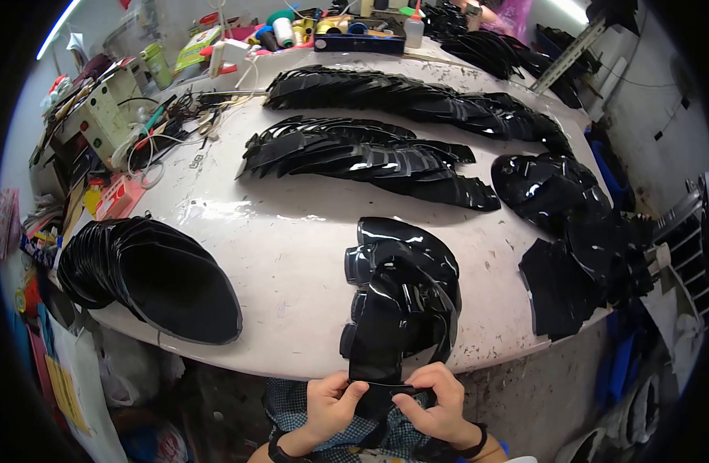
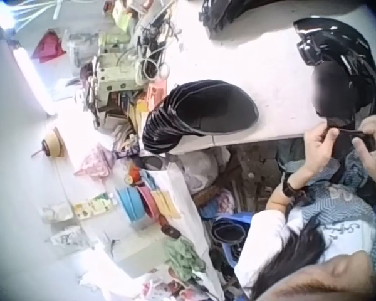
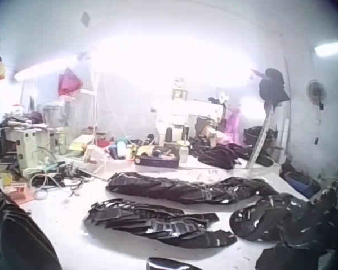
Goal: Inspecting, sorting, and stacking black shiny shoe components at a workbench.
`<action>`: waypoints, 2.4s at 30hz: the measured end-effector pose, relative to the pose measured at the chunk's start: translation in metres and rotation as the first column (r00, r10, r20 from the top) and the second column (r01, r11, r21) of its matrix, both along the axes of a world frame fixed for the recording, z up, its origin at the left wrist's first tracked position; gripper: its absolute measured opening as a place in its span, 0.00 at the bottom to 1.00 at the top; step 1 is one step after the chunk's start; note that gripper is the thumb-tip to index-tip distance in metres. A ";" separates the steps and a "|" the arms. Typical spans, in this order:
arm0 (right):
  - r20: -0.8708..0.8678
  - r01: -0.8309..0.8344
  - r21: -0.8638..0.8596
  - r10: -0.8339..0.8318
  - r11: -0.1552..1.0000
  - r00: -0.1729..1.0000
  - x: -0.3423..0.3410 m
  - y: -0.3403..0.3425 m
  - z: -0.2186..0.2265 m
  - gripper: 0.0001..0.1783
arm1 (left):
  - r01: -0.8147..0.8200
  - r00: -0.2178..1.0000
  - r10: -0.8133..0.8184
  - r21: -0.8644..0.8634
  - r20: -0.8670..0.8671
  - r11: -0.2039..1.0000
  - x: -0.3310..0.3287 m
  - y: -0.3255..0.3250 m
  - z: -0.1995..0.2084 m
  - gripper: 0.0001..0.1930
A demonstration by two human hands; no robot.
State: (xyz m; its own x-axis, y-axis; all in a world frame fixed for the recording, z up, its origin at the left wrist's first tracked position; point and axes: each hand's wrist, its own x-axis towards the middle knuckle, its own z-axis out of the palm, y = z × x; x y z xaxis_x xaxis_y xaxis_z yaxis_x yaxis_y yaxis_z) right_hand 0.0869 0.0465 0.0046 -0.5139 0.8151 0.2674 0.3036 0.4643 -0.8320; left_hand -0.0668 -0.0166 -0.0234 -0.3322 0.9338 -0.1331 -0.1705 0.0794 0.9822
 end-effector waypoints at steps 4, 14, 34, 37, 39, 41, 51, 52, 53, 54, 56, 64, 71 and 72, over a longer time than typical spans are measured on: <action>-0.277 0.010 0.028 -0.002 1.000 0.961 -0.003 -0.007 -0.014 0.13 | -0.084 0.995 0.082 0.034 0.051 0.996 0.012 -0.002 -0.013 0.13; -0.582 -0.280 -0.643 -0.217 0.713 0.784 -0.001 0.002 -0.040 0.07 | -0.092 0.996 0.092 -0.026 0.016 0.995 0.012 -0.003 -0.016 0.14; -0.624 -0.440 -0.693 -0.168 0.572 0.764 0.008 -0.002 -0.036 0.16 | 0.360 0.849 -0.321 -0.015 0.420 0.933 -0.007 -0.012 -0.030 0.08; -0.508 -0.231 -0.407 -0.009 0.884 0.861 0.004 -0.003 -0.042 0.19 | 0.333 0.887 -0.291 -0.061 0.360 0.941 -0.006 -0.011 -0.035 0.16; -0.467 -0.199 -0.355 0.011 0.913 0.884 0.003 -0.005 -0.037 0.20 | 0.461 0.825 -0.434 0.013 0.361 0.887 -0.003 -0.004 -0.030 0.26; -0.382 -0.171 -0.251 0.065 0.953 0.922 0.006 -0.007 -0.038 0.25 | 0.502 0.773 -0.442 -0.011 0.455 0.865 -0.005 0.001 -0.034 0.31; -0.179 0.037 -0.495 -0.144 0.868 0.973 0.008 -0.013 -0.030 0.21 | 0.163 0.889 -0.122 -0.056 0.441 0.985 0.013 -0.003 -0.026 0.17; -0.177 0.044 -0.495 -0.150 0.868 0.973 0.009 -0.012 -0.030 0.21 | 0.153 0.918 -0.119 -0.061 0.378 0.986 0.015 -0.003 -0.025 0.15; -0.177 0.022 -0.452 -0.114 0.892 0.977 0.009 -0.012 -0.030 0.16 | 0.142 0.943 -0.115 -0.064 0.313 0.988 0.016 -0.003 -0.024 0.13; -0.176 -0.001 -0.408 -0.078 0.913 0.981 0.009 -0.012 -0.031 0.12 | 0.148 0.941 -0.121 -0.064 0.315 0.987 0.018 -0.003 -0.020 0.13; -0.233 0.026 -0.423 -0.136 0.906 0.963 0.006 -0.012 -0.036 0.09 | 0.113 0.956 -0.098 -0.038 0.277 0.993 0.019 -0.001 -0.014 0.11; -0.173 0.050 -0.195 -0.085 0.979 0.981 0.010 -0.015 -0.041 0.11 | 0.286 0.958 -0.286 -0.003 0.020 0.958 -0.009 -0.011 -0.019 0.11; -0.278 -0.450 -0.461 0.357 0.765 0.892 0.023 -0.015 -0.038 0.10 | 0.199 0.951 -0.179 0.057 -0.252 0.978 -0.025 -0.030 0.015 0.11; -0.251 -0.479 -0.447 0.408 0.756 0.878 0.027 -0.015 -0.040 0.08 | 0.354 0.825 -0.284 0.054 -0.489 0.934 -0.035 -0.028 0.025 0.10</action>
State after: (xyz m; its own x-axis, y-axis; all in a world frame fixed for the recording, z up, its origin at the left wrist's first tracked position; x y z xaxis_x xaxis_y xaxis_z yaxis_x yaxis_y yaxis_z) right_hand 0.1138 0.0315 -0.0354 -0.8397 0.5430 -0.0056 0.0381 0.0488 -0.9981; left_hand -0.1022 -0.0451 0.0014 -0.0020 0.9953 0.0972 0.3207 -0.0914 0.9428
